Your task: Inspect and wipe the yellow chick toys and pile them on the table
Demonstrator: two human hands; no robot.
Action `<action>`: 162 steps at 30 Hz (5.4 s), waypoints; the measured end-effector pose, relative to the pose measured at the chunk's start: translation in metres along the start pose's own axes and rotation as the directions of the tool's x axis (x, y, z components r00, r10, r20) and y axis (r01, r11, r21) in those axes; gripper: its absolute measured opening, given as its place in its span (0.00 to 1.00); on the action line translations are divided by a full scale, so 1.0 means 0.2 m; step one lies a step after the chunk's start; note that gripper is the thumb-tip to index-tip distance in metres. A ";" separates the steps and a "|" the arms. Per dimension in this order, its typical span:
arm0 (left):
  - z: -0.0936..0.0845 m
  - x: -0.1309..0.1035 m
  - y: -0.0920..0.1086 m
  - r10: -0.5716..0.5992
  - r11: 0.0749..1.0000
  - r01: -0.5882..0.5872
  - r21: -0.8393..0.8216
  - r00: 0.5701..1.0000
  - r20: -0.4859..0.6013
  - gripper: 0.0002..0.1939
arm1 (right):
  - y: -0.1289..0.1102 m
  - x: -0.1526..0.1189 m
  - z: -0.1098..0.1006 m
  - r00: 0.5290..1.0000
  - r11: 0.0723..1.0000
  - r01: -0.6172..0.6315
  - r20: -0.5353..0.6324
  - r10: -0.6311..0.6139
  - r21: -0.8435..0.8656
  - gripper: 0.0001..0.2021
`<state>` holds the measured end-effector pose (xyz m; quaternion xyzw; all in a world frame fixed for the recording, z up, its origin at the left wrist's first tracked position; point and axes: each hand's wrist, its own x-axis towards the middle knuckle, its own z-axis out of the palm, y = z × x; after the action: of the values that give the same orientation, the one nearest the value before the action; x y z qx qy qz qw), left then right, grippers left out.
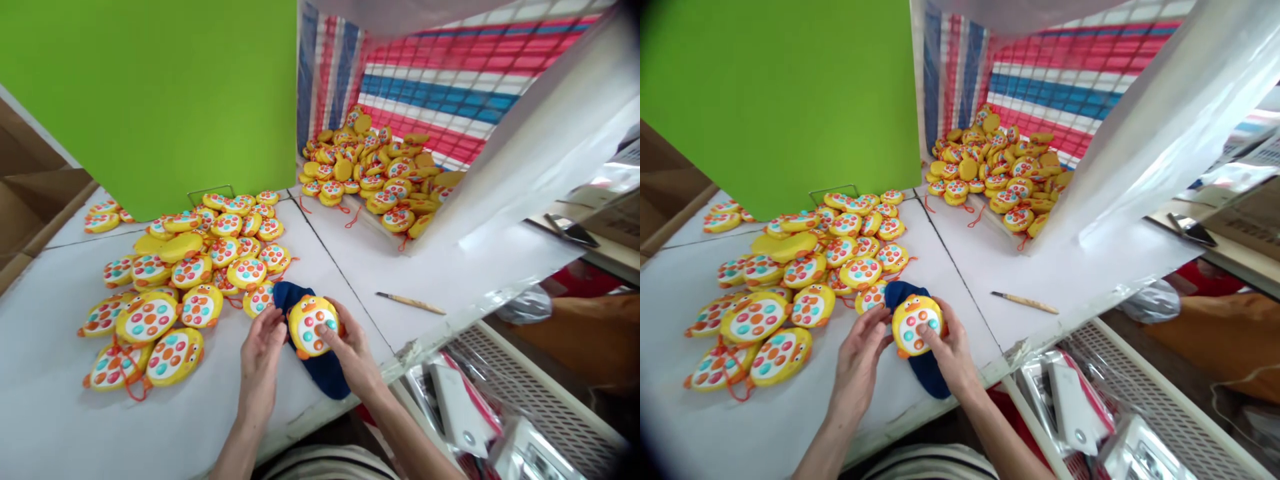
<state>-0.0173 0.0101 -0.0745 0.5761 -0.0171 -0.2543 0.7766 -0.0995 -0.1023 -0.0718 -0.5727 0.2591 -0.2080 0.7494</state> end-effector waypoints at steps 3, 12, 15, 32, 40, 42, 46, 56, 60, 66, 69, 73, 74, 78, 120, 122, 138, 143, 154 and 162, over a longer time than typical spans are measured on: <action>0.00 -0.06 0.00 -0.082 0.996 0.082 -0.024 0.997 0.007 0.29 | 0.02 -0.02 0.04 0.999 0.998 0.051 0.010 -0.050 -0.025 0.32; 0.03 -0.08 0.00 -0.210 0.957 0.223 -0.187 0.974 0.087 0.33 | -0.04 -0.03 -0.28 0.993 0.878 0.112 0.011 -0.120 -0.466 0.22; 0.01 -0.08 0.00 -0.216 0.959 0.222 -0.176 0.975 0.051 0.29 | -0.06 -0.05 -0.31 0.994 0.897 0.075 -0.038 -0.102 -0.435 0.22; 0.01 -0.21 0.25 -0.129 0.978 0.124 -0.168 0.991 -0.023 0.25 | 0.07 0.13 -0.91 0.865 0.033 0.074 0.047 -0.499 -0.997 0.23; 0.02 -0.26 0.31 -0.060 0.991 0.051 -0.124 0.996 -0.070 0.22 | 0.11 0.15 -0.94 0.892 0.089 -0.008 -0.047 -0.449 -0.996 0.18; 0.03 -0.26 0.30 -0.060 0.992 0.051 -0.120 0.995 -0.078 0.23 | 0.11 0.18 -0.94 0.903 0.127 -0.014 -0.068 -0.425 -0.992 0.19; 0.04 -0.25 0.27 -0.107 0.988 0.097 -0.119 0.992 -0.074 0.29 | 0.09 0.19 -0.91 0.882 0.171 0.027 -0.057 -0.468 -0.985 0.21; 0.04 -0.22 0.15 -0.107 0.990 0.108 -0.095 0.994 0.013 0.26 | -0.10 -0.09 -0.06 0.963 0.992 0.066 0.267 -0.035 -0.107 0.26; 0.00 -0.23 0.10 -0.115 0.987 0.120 -0.109 0.992 0.051 0.24 | -0.03 -0.08 0.07 0.965 1.000 -0.009 0.262 0.004 0.017 0.23; -0.04 -0.22 0.07 0.002 0.991 -0.011 0.133 0.998 0.064 0.31 | 0.01 -0.07 0.05 0.967 0.999 -0.052 0.252 0.048 0.011 0.22; -0.06 -0.20 0.05 -0.011 0.978 -0.012 0.207 0.994 0.112 0.30 | 0.02 -0.07 0.04 0.964 0.996 -0.090 0.253 0.081 0.027 0.21; -0.10 -0.18 0.04 -0.023 0.974 -0.012 0.227 0.989 0.149 0.34 | 0.04 -0.07 0.04 0.962 0.998 -0.067 0.266 0.068 -0.012 0.21; -0.10 -0.17 0.03 -0.030 0.970 -0.010 0.242 0.987 0.158 0.33 | 0.04 -0.06 0.05 0.959 0.998 -0.049 0.278 0.060 -0.046 0.21; -0.11 -0.15 0.03 -0.043 0.972 0.016 0.233 0.993 0.111 0.21 | 0.03 -0.06 0.05 0.937 0.984 -0.031 0.338 0.089 -0.174 0.21; -0.24 -0.18 -0.02 -0.393 0.338 0.679 -0.652 0.731 0.558 0.19 | 0.17 -0.03 0.06 0.954 0.945 0.095 0.298 0.003 -0.314 0.19; -0.24 -0.18 -0.02 -0.405 0.357 0.675 -0.646 0.735 0.544 0.18 | 0.16 -0.03 0.07 0.954 0.946 0.093 0.300 0.005 -0.312 0.18; -0.11 -0.16 0.04 -0.582 0.766 0.534 -0.358 0.812 -0.033 0.15 | 0.14 -0.09 0.06 0.918 0.930 0.279 0.349 -0.186 -0.238 0.28; -0.13 -0.17 0.01 -0.486 0.844 0.486 -0.227 0.872 0.058 0.17 | 0.08 -0.12 0.08 0.766 0.616 0.619 0.550 -0.334 -0.487 0.16; -0.24 -0.28 0.04 0.173 0.831 -0.200 0.519 0.980 0.100 0.20 | 0.08 -0.15 0.04 0.890 0.818 0.410 0.372 -0.263 -0.404 0.09; -0.17 -0.23 0.01 0.240 0.767 -0.319 0.556 0.947 0.213 0.13 | 0.12 -0.14 0.02 0.926 0.922 0.272 0.336 -0.172 -0.275 0.12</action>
<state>-0.0466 0.0603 -0.0720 0.7595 -0.2302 -0.1547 0.5885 -0.1173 -0.0760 -0.0896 -0.7365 0.1028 -0.1572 0.6499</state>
